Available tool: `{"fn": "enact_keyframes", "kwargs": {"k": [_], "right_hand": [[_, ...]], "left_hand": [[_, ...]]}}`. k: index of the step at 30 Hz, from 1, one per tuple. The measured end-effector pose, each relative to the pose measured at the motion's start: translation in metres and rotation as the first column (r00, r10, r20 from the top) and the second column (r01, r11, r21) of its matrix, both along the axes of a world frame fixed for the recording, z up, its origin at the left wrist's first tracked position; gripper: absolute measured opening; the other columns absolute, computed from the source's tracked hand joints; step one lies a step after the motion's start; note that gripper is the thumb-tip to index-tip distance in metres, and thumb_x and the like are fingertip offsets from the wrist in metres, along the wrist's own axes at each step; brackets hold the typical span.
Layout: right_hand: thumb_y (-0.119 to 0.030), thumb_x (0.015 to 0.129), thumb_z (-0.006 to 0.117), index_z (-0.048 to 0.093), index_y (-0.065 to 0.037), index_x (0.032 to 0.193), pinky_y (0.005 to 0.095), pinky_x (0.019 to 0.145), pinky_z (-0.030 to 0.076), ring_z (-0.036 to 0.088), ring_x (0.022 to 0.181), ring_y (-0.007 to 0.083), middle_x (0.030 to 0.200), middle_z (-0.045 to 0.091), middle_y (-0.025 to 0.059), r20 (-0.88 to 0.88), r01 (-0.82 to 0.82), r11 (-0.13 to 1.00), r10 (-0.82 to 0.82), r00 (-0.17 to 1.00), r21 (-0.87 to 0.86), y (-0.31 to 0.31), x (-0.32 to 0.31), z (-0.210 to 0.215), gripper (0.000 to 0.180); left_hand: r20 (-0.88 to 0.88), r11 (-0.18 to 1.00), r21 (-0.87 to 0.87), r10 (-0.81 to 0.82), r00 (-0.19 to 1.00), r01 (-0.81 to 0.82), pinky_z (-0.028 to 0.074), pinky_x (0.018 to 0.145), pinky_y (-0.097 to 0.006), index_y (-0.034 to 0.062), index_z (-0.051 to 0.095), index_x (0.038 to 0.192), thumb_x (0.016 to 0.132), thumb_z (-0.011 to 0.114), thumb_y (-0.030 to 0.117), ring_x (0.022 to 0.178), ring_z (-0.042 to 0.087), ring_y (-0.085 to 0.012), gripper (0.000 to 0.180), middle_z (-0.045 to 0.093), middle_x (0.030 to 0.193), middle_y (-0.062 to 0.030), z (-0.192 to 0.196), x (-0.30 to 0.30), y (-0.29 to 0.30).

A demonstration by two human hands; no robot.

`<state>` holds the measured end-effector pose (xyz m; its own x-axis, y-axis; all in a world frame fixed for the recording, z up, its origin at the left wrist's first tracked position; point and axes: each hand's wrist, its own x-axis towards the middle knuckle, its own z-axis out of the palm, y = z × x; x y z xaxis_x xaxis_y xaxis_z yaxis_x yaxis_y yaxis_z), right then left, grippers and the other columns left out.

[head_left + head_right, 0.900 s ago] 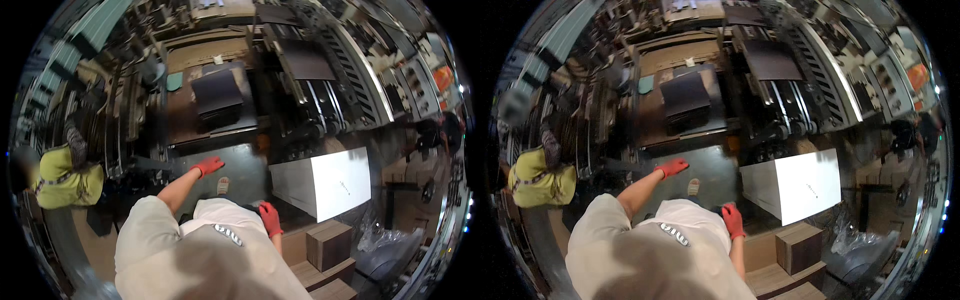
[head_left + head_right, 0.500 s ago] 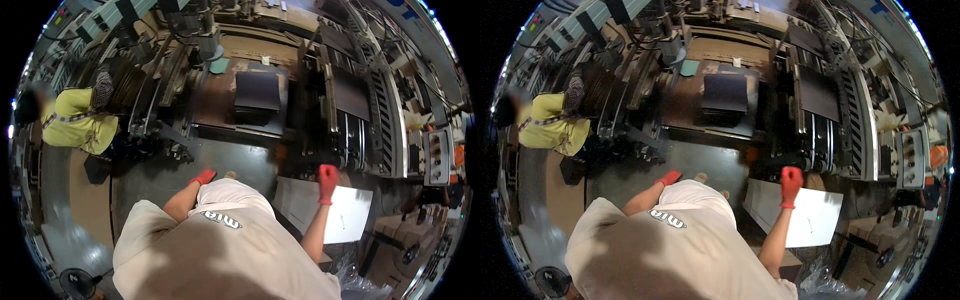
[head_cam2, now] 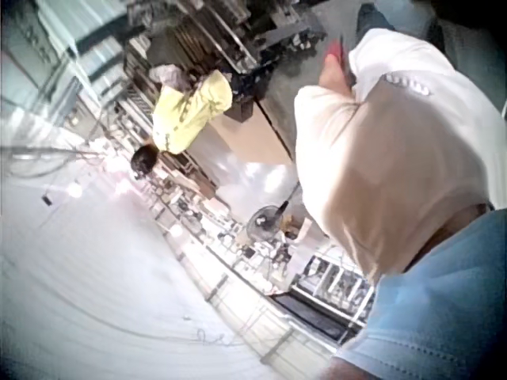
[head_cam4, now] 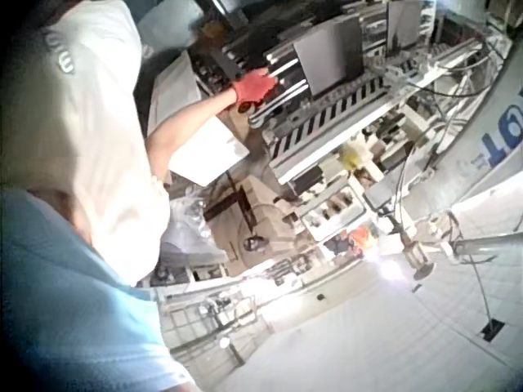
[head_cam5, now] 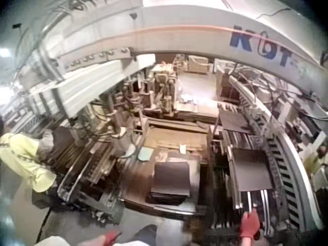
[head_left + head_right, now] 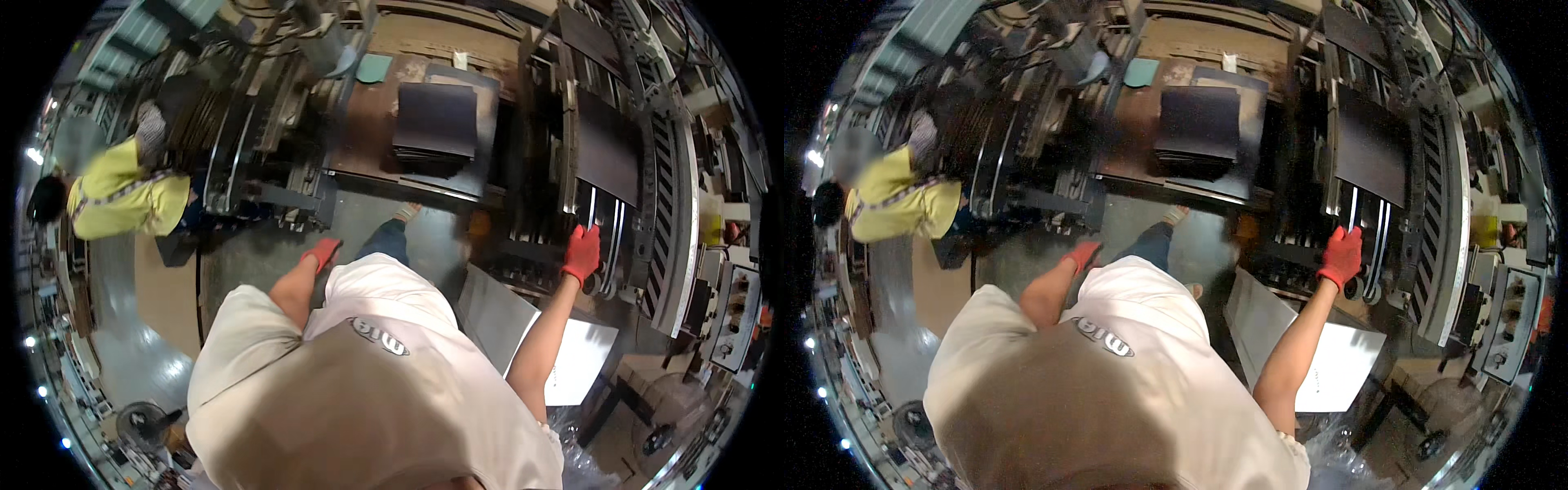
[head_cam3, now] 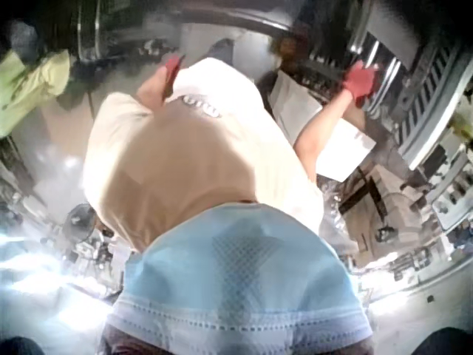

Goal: The person places wood panels into an industrial machine by hand and then stacks the processed panels onto a wooden pallet.

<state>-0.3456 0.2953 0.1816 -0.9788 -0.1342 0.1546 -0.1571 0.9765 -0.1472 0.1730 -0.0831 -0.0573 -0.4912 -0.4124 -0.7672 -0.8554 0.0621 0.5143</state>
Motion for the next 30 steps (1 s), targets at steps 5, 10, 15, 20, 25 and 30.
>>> {"fn": "enact_keyframes", "kwargs": {"k": [5, 10, 15, 20, 25, 30], "right_hand": [[-0.042, 0.089, 0.051, 0.056, -0.011, 0.097, 0.0494, 0.066, 0.049, 0.063, 0.082, 0.0361, 0.091, 0.064, 0.0124, -0.029, 0.088, 0.991, -0.086, 0.996, 0.102, 0.004, -0.008, 0.002, 0.032], [-0.04, 0.089, 0.054, 0.055, -0.011, 0.09, 0.0465, 0.065, 0.047, 0.062, 0.079, 0.0354, 0.088, 0.063, 0.0123, 0.008, 0.118, 0.993, -0.118, 0.993, 0.007, -0.012, -0.011, 0.018, 0.029], [-0.045, 0.087, 0.057, 0.056, -0.01, 0.089, 0.0436, 0.066, 0.047, 0.062, 0.081, 0.0312, 0.086, 0.062, 0.009, -0.045, 0.146, 0.989, -0.145, 0.988, 0.018, -0.018, -0.008, 0.018, 0.035], [-0.049, 0.084, 0.059, 0.059, -0.009, 0.094, 0.042, 0.068, 0.048, 0.062, 0.083, 0.0308, 0.088, 0.063, 0.0096, 0.011, 0.206, 0.978, -0.206, 0.979, 0.024, -0.033, -0.004, 0.026, 0.041], [-0.049, 0.083, 0.06, 0.061, -0.008, 0.096, 0.0411, 0.07, 0.048, 0.062, 0.084, 0.0304, 0.089, 0.063, 0.0102, -0.003, 0.228, 0.973, -0.228, 0.974, 0.035, -0.023, 0.005, 0.022, 0.043], [-0.037, 0.082, 0.067, 0.061, -0.007, 0.096, 0.038, 0.073, 0.048, 0.06, 0.085, 0.0289, 0.088, 0.062, 0.0104, -0.245, 0.206, 0.949, -0.264, 0.933, -0.238, -0.039, -0.003, 0.027, 0.033]], "left_hand": [[-0.208, 0.969, -0.006, 0.239, 0.948, -0.246, 0.045, 0.065, -0.039, 0.0019, 0.061, 0.082, 0.086, 0.06, 0.043, 0.076, 0.06, -0.0204, 0.041, 0.061, 0.078, -0.0133, -0.015, -0.209, -0.071], [-0.324, 0.885, -0.104, 0.401, 0.857, -0.454, 0.04, 0.096, -0.038, -0.0114, 0.055, 0.117, 0.079, 0.071, 0.037, 0.114, 0.054, -0.0299, 0.064, 0.056, 0.122, -0.0254, -0.053, -0.344, -0.111], [0.087, 0.844, -0.416, -0.333, 0.939, 0.338, 0.039, 0.098, -0.041, -0.0073, 0.06, 0.113, 0.078, 0.065, 0.048, 0.118, 0.05, -0.038, 0.066, 0.052, 0.127, -0.0272, -0.136, -0.379, -0.18], [0.208, 0.694, -0.39, -0.574, 0.792, 0.605, 0.048, 0.085, -0.043, 0.0002, 0.065, 0.108, 0.085, 0.058, 0.039, 0.099, 0.06, -0.0383, 0.046, 0.063, 0.108, -0.0221, -0.138, -0.367, -0.183], [-0.174, 0.957, 0.187, 0.254, 0.951, -0.221, 0.049, 0.069, -0.041, 0.0013, 0.063, 0.1, 0.088, 0.058, 0.03, 0.074, 0.059, -0.0305, 0.031, 0.062, 0.094, -0.0186, -0.116, -0.357, -0.153], [0.065, 0.696, 0.574, 0.486, 0.872, -0.431, 0.046, 0.048, -0.037, 0.0043, 0.057, 0.089, 0.088, 0.061, 0.027, 0.053, 0.053, -0.0227, 0.023, 0.059, 0.077, -0.0105, -0.068, -0.31, -0.145]]}}
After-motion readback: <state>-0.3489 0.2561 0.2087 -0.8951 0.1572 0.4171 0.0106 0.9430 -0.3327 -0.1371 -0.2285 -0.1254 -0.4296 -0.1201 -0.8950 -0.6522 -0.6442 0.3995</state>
